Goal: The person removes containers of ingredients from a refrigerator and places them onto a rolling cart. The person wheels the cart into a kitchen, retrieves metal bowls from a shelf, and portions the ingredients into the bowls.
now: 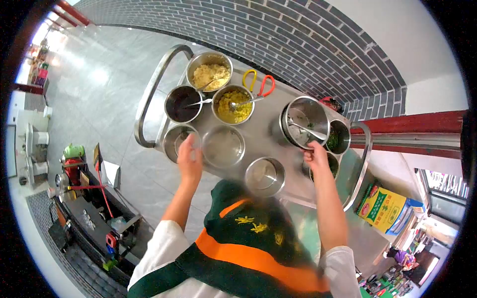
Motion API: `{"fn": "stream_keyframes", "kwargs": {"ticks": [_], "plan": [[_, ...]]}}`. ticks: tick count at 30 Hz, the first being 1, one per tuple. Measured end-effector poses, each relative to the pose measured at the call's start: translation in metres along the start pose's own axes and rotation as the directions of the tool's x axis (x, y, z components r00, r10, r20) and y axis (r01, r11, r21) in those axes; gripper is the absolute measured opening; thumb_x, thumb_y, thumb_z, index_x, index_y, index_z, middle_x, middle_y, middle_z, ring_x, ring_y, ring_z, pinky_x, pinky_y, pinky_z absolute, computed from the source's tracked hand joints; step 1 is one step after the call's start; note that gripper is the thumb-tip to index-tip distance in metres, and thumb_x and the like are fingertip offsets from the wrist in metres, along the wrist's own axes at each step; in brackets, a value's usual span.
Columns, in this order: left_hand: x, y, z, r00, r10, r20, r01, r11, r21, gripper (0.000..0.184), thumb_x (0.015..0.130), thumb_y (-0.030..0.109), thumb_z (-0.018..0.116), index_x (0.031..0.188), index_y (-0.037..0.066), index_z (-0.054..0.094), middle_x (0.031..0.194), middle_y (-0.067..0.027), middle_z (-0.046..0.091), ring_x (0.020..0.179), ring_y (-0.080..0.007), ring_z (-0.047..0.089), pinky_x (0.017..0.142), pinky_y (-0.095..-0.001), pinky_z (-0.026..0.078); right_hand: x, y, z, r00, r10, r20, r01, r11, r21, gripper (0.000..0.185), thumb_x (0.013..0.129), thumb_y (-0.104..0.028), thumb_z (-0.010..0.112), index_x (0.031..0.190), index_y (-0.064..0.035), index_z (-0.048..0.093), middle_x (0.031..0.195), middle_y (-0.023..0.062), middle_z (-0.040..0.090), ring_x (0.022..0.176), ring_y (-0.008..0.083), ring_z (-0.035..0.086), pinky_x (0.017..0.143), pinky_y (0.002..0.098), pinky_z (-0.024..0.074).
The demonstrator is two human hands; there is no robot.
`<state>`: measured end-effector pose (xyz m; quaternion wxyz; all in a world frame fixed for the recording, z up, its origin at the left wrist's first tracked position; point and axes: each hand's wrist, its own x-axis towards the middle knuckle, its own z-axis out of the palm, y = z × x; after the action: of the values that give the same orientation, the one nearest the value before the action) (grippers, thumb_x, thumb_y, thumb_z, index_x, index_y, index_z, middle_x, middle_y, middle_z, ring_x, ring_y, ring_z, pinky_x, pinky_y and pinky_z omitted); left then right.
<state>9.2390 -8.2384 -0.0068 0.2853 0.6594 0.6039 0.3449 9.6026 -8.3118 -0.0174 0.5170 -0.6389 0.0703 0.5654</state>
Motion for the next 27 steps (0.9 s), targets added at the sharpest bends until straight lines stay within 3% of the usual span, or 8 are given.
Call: {"fn": "stream_keyframes", "kwargs": {"ticks": [7,9,11,12,14,18,23,27], "plan": [[0.100,-0.010,0.079,0.919,-0.293,0.265,0.231,0.943,0.240,0.042,0.069,0.020,0.057,0.102,-0.006,0.048,0.087,-0.0204,0.058,0.081,-0.0314,0.057,0.070,-0.0364,0.045,0.031,0.022,-0.001,0.996,-0.068,-0.053,0.075,0.985,0.153,0.032,0.077,-0.032,0.056,0.081,-0.0027,0.044,0.065,0.0095,0.051,0.051,0.0168,0.049,0.041,0.0240,0.0368],[0.118,-0.033,0.097,0.779,-0.530,0.336,0.538,0.839,0.077,0.031,0.068,0.013,0.057,0.093,-0.004,0.050,0.084,-0.0182,0.058,0.073,-0.0256,0.059,0.059,-0.0351,0.048,-0.001,0.015,0.001,0.998,-0.027,0.061,0.019,0.993,0.116,0.046,0.074,-0.042,0.059,0.090,-0.0021,0.044,0.071,0.0090,0.052,0.060,0.0192,0.053,0.047,0.0281,0.0417],[0.124,-0.046,0.107,0.672,-0.574,0.468,0.719,0.657,-0.228,0.027,0.067,0.004,0.054,0.091,-0.005,0.049,0.082,-0.0155,0.055,0.070,-0.0231,0.058,0.052,-0.0336,0.049,-0.015,0.038,-0.014,0.972,-0.208,0.112,0.232,0.749,-0.621,0.047,0.073,-0.040,0.059,0.098,-0.0036,0.044,0.073,0.0086,0.054,0.061,0.0183,0.054,0.052,0.0320,0.0437],[0.125,-0.018,0.094,0.588,-0.620,0.519,0.800,0.539,-0.263,0.030,0.066,-0.001,0.052,0.095,-0.006,0.045,0.084,-0.0164,0.054,0.069,-0.0269,0.058,0.054,-0.0356,0.051,-0.025,0.053,-0.017,0.973,-0.212,0.094,0.224,0.755,-0.616,0.047,0.073,-0.040,0.059,0.098,-0.0036,0.044,0.073,0.0086,0.054,0.061,0.0183,0.054,0.052,0.0320,0.0437],[0.130,-0.038,0.105,0.573,-0.609,0.548,0.810,0.525,-0.263,0.032,0.066,-0.002,0.051,0.097,-0.006,0.044,0.085,-0.0165,0.053,0.069,-0.0279,0.058,0.055,-0.0367,0.052,-0.043,0.086,-0.019,0.829,-0.460,0.318,0.445,0.198,-0.873,0.036,0.073,-0.035,0.059,0.089,-0.0050,0.047,0.066,0.0109,0.053,0.056,0.0211,0.053,0.052,0.0352,0.0420],[0.130,-0.027,0.109,0.604,-0.527,0.598,0.783,0.533,-0.321,0.033,0.068,-0.005,0.047,0.100,-0.006,0.041,0.090,-0.0171,0.052,0.073,-0.0301,0.058,0.058,-0.0406,0.054,-0.029,0.118,-0.021,0.790,-0.534,0.301,0.434,0.139,-0.890,0.024,0.074,-0.023,0.056,0.067,-0.0032,0.043,0.059,0.0164,0.050,0.057,0.0337,0.050,0.052,0.0421,0.0370],[0.128,0.009,0.097,0.672,-0.410,0.617,0.700,0.624,-0.347,0.032,0.070,-0.004,0.044,0.102,-0.004,0.041,0.092,-0.0151,0.050,0.076,-0.0291,0.058,0.058,-0.0400,0.055,-0.032,0.101,-0.027,0.785,-0.589,0.193,0.348,0.161,-0.924,0.018,0.073,-0.018,0.057,0.074,-0.0039,0.046,0.063,0.0124,0.050,0.056,0.0272,0.050,0.051,0.0367,0.0388],[0.102,0.053,0.069,0.769,-0.311,0.559,0.587,0.691,-0.422,0.025,0.070,-0.003,0.044,0.095,-0.002,0.044,0.085,-0.0106,0.051,0.070,-0.0224,0.057,0.054,-0.0335,0.055,-0.068,0.059,0.007,0.461,-0.838,0.291,0.446,-0.064,-0.893,0.036,0.072,-0.015,0.058,0.103,-0.0050,0.044,0.099,0.0133,0.046,0.088,0.0304,0.047,0.072,0.0382,0.0399]]}}
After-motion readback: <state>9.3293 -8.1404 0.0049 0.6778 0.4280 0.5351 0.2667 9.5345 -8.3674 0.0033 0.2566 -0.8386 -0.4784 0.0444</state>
